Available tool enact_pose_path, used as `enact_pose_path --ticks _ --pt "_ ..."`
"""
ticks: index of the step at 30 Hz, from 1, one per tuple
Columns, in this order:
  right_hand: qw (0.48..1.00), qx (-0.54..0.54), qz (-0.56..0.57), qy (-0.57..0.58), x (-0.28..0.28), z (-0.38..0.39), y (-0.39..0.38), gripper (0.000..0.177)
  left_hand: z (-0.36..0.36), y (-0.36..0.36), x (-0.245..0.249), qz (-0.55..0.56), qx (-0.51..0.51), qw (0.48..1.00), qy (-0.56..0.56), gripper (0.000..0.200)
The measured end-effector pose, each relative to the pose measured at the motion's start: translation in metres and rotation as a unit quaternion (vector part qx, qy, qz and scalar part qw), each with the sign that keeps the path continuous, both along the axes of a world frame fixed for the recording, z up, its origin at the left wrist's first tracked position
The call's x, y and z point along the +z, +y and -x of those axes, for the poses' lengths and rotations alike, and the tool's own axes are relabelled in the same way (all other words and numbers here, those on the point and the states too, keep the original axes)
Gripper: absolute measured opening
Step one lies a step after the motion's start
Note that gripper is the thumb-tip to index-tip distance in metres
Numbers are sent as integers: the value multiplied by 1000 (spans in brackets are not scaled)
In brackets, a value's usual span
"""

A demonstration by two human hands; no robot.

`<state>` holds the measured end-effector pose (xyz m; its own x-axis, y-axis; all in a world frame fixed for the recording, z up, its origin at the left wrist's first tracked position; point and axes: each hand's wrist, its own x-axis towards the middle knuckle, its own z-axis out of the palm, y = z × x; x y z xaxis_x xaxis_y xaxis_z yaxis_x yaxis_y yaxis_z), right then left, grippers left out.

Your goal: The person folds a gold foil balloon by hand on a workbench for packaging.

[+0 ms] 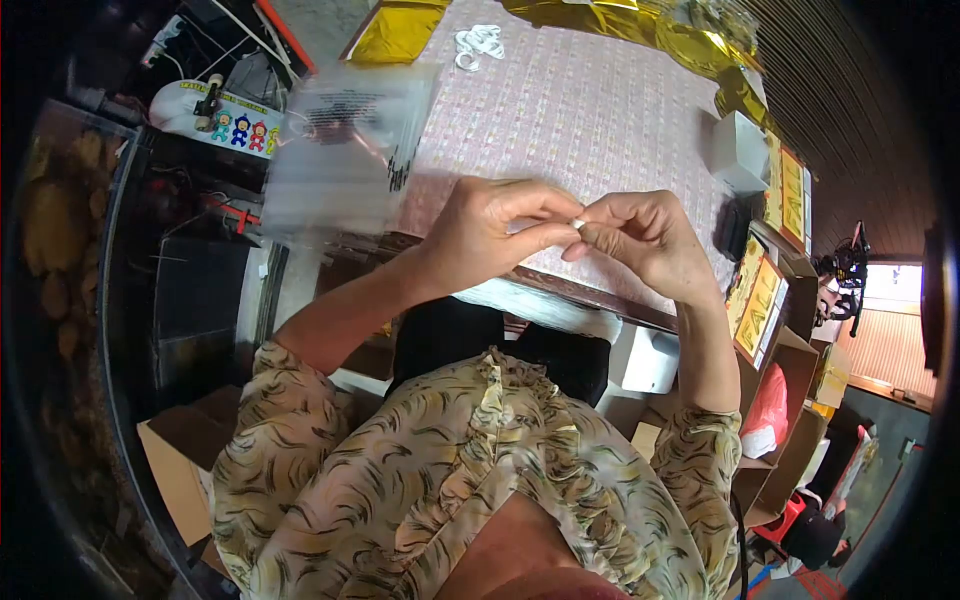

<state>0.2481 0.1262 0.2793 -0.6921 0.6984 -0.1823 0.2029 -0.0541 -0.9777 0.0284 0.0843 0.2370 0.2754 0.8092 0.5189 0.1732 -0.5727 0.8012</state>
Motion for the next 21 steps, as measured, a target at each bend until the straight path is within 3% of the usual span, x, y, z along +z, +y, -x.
enact_pose_path --ticks 2,9,15,17,19,21 --pt "999 -21 4 27 -1 -1 -1 13 -8 -4 -4 -62 51 996 -26 16" --pt "996 -17 66 51 -2 -9 -4 12 -12 -12 -6 -69 45 996 -36 11" --pt "995 -64 9 70 -3 1 -15 11 -4 -4 2 -179 96 978 54 13" --pt "959 -209 -146 127 -5 7 -22 14 3 4 2 -230 115 964 69 17" --pt "941 -205 -197 185 -11 5 -14 20 15 16 1 -222 94 969 61 14" --pt "896 -295 -247 222 -7 9 -11 25 41 32 6 -106 124 969 184 14"
